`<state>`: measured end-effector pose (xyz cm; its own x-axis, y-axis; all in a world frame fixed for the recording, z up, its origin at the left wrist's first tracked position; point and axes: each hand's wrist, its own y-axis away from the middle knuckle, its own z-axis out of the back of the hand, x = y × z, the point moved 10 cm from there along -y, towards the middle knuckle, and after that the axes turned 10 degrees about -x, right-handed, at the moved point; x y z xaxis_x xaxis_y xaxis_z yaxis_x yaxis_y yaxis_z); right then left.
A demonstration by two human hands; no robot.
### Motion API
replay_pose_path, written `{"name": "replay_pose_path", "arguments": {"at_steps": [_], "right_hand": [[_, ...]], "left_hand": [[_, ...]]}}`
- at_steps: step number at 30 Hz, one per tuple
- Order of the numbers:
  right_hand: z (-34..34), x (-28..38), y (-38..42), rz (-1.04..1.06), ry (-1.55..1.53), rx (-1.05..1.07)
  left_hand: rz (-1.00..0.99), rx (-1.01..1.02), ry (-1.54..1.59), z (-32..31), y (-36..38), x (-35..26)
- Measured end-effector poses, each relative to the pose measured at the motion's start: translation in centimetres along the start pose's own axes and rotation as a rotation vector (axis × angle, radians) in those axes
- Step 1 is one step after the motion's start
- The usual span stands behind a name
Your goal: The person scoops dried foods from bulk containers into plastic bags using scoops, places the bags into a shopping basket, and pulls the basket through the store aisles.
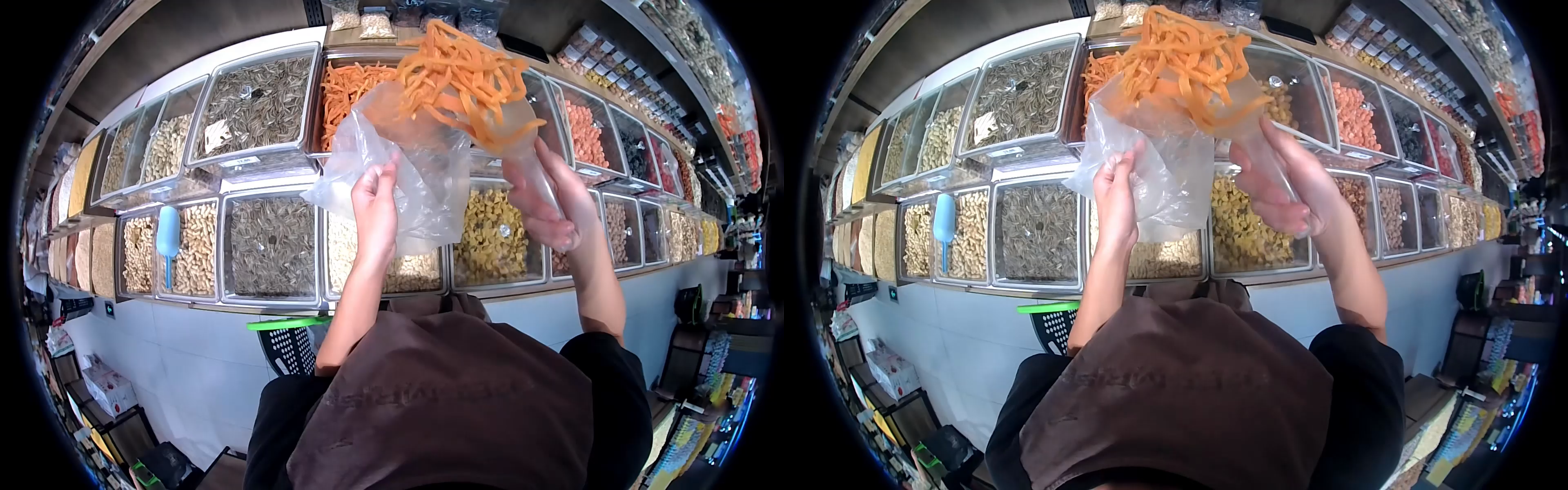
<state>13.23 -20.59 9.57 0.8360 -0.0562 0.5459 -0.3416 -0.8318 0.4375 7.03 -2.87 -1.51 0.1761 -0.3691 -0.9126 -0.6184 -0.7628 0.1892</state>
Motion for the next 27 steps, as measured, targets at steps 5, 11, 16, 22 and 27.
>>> {"name": "replay_pose_path", "arguments": {"at_steps": [5,11,16,22,27], "right_hand": [[2.0,-7.1,1.9,-0.122,0.066,-0.134],[4.9,-12.2,1.5,-0.131,0.173,-0.288],[5.9,-13.0,0.5,-0.032,0.612,-0.425],[4.7,-16.4,-1.3,-0.059,0.730,-0.384],[3.9,-17.7,-1.4,-0.066,0.818,-0.310]], "left_hand": [[-0.054,-0.004,-0.109,1.4,2.3,-2.1],[-0.262,-0.021,-0.360,3.8,4.9,-4.9],[-0.541,0.047,-0.675,2.7,6.7,-6.7],[-0.434,0.103,-0.561,4.6,5.8,-4.7],[-0.101,-0.017,-0.229,9.3,4.2,-2.8]]}}
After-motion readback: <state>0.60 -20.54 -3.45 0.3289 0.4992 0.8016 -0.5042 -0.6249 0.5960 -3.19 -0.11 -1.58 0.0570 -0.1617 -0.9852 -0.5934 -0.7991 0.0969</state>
